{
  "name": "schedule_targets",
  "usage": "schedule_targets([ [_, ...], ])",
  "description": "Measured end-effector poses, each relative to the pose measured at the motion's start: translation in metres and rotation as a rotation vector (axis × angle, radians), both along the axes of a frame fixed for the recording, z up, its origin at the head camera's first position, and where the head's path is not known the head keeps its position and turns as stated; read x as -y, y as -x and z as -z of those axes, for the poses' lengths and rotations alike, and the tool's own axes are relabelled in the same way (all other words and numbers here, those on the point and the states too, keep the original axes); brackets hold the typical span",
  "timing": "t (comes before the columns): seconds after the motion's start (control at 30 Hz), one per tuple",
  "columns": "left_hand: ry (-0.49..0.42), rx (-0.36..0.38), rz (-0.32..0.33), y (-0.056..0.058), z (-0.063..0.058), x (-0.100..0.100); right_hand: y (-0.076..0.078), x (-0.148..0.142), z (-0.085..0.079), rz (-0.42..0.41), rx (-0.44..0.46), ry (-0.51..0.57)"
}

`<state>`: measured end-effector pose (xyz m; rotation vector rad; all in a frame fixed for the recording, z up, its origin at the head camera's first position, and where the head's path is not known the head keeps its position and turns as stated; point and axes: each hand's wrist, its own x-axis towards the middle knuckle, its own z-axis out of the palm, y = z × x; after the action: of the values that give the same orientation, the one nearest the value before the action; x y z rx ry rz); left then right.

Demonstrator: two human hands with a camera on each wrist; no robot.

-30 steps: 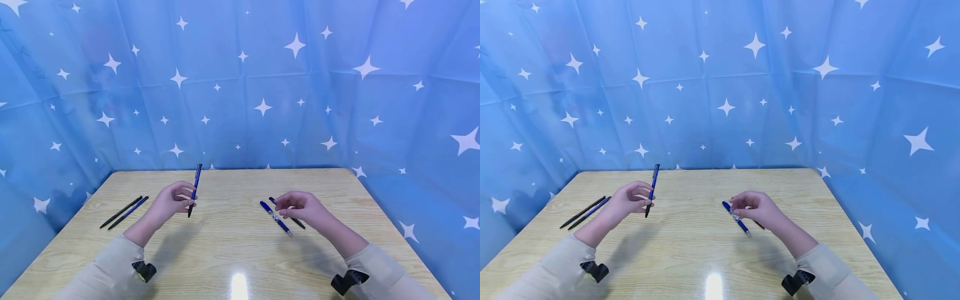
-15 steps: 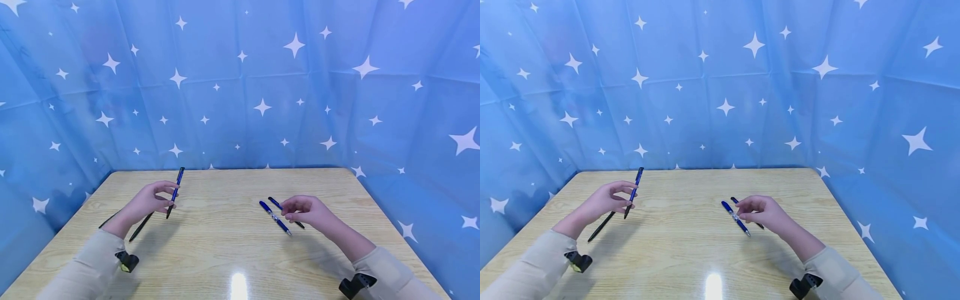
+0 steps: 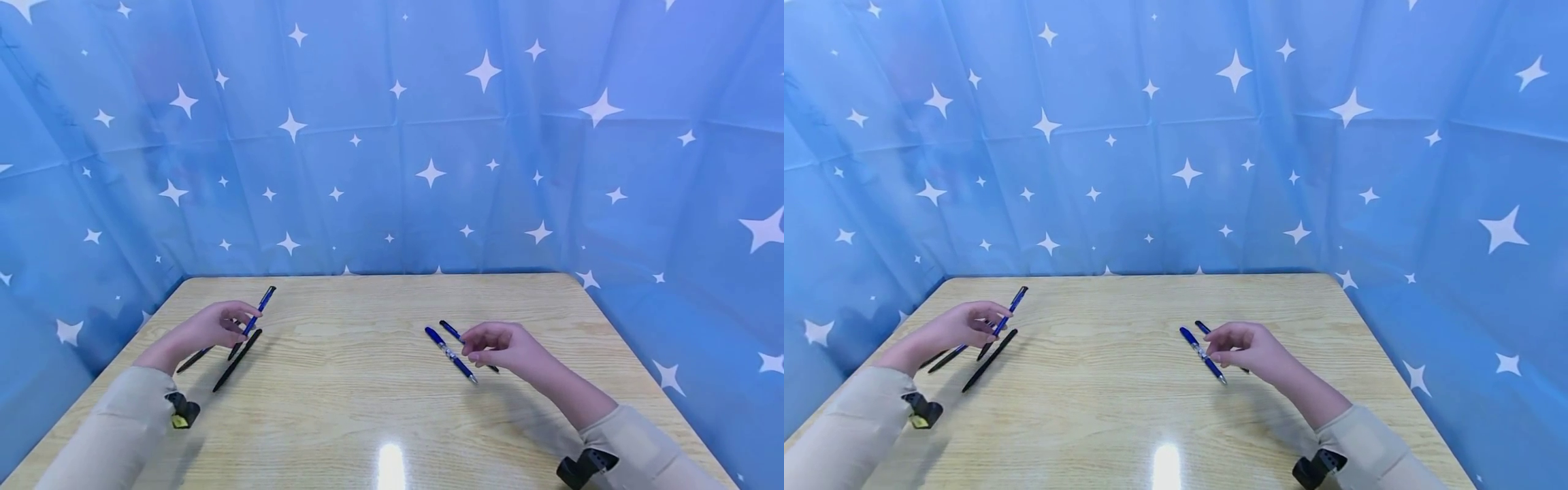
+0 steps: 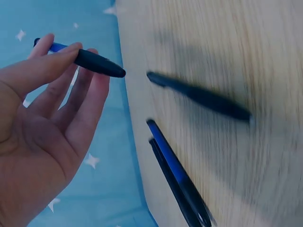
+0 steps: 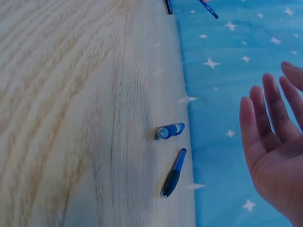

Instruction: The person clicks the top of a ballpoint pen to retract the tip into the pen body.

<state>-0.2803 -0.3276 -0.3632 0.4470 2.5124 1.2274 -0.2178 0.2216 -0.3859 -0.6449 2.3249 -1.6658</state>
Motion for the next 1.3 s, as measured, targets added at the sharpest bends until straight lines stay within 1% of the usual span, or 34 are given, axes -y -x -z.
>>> schedule_targets([
  [0.13, 0.051, -0.003, 0.01, 0.003, 0.004, 0.013, 0.0, 0.001, 0.003, -0.028, 0.008, 0.015],
  [0.23, 0.104, -0.004, -0.009, 0.005, 0.009, 0.022, 0.0, 0.002, 0.005, -0.033, 0.006, 0.001],
  [0.33, 0.138, 0.014, -0.035, 0.007, 0.015, 0.029, -0.001, 0.003, 0.005, -0.045, 0.015, -0.009],
  [0.37, 0.138, 0.026, -0.042, 0.007, 0.016, 0.032, -0.001, 0.003, 0.005, -0.052, 0.02, -0.01],
  [0.5, 0.128, 0.038, -0.03, 0.008, 0.022, 0.04, -0.002, 0.004, 0.006, -0.066, 0.034, -0.005],
  [0.57, 0.125, 0.037, -0.022, 0.009, 0.023, 0.043, -0.002, 0.004, 0.006, -0.065, 0.033, -0.005],
  [0.7, 0.147, 0.037, -0.023, 0.01, 0.024, 0.047, -0.002, 0.004, 0.007, -0.063, 0.025, -0.014],
  [0.83, 0.165, 0.072, -0.034, 0.012, 0.028, 0.049, -0.003, 0.004, 0.007, -0.069, 0.016, -0.018],
  [0.93, 0.15, 0.111, -0.038, 0.013, 0.032, 0.05, -0.004, 0.005, 0.006, -0.071, 0.019, -0.013],
  [1.0, 0.138, 0.123, -0.026, 0.013, 0.034, 0.051, -0.004, 0.005, 0.006, -0.072, 0.026, -0.01],
  [1.07, 0.133, 0.128, -0.019, 0.012, 0.035, 0.052, -0.004, 0.005, 0.007, -0.074, 0.03, -0.01],
  [1.3, 0.167, 0.103, 0.013, 0.011, 0.031, 0.053, -0.003, 0.004, 0.007, -0.074, 0.019, -0.016],
])
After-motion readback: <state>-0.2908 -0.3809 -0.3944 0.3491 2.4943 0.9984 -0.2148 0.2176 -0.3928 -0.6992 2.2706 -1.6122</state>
